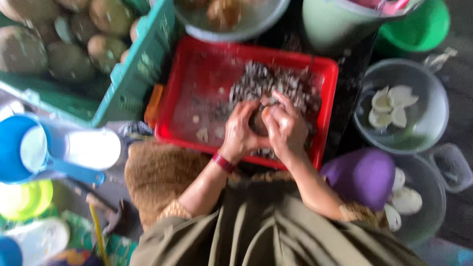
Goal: The person sits on the floor and scrapes the brown fibrous skin off dehusked coconuts by hand over a red tray, occasionally using a knife, then places the cleaned white coconuts into a bowl of water and discards the scrapings onto the tray.
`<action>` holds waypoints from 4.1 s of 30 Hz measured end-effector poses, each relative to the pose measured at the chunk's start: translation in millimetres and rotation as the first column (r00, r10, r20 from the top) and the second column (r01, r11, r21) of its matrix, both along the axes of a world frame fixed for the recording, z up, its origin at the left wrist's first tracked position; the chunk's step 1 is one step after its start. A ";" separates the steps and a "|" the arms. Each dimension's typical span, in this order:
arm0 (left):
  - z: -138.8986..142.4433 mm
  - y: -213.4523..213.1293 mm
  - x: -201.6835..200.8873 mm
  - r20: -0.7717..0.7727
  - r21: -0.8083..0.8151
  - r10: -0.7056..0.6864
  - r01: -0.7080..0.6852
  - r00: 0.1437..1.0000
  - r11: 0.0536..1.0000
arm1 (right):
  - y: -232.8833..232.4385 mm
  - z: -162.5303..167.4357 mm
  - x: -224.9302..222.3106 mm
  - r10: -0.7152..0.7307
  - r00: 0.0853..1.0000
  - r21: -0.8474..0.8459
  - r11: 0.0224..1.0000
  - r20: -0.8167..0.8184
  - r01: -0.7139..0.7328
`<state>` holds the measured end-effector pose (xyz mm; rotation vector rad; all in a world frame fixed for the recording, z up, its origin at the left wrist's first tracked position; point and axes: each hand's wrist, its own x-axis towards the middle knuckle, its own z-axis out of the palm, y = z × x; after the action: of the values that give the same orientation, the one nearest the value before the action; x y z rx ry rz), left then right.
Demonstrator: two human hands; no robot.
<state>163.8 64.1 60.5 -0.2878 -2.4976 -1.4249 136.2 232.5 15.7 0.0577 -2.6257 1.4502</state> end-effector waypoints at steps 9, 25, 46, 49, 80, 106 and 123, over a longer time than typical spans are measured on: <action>-8.8 -4.5 -0.2 -0.049 -0.042 -0.032 0.030 0.998 0.999 | -10.1 36.9 2.6 0.085 0.972 -0.062 0.993 -0.218 -0.100; 29.0 13.1 -16.9 0.190 -0.129 0.067 -0.042 0.980 0.991 | 16.9 25.4 3.0 0.131 0.943 -0.062 0.986 -0.307 -0.157; 13.3 6.4 -10.8 0.032 -0.134 -0.039 0.043 0.999 0.990 | 1.7 23.6 -25.3 0.121 0.940 -0.399 0.917 0.318 0.016; 12.2 7.5 -14.8 0.008 -0.168 0.002 -0.001 1.000 0.986 | -0.6 27.1 -10.0 0.092 0.955 0.015 0.996 -0.282 -0.092; 1.4 -6.9 -23.8 -0.249 -0.341 -0.211 0.118 0.945 0.933 | -19.7 63.8 -0.5 0.123 0.936 0.257 0.966 -0.330 -0.036; 14.4 -6.5 -22.1 0.136 -0.130 -0.144 0.162 0.980 0.978 | -2.6 22.3 -21.3 0.102 0.982 -0.294 0.954 0.160 -0.051; 6.5 -1.2 -19.1 -0.012 -0.224 -0.114 0.108 0.993 0.969 | -10.0 37.1 -18.2 0.042 0.998 -0.060 0.997 -0.054 -0.045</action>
<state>144.6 62.9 66.9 -0.4921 -2.6610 -1.1695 118.0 222.5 52.8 0.1452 -2.5518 1.5196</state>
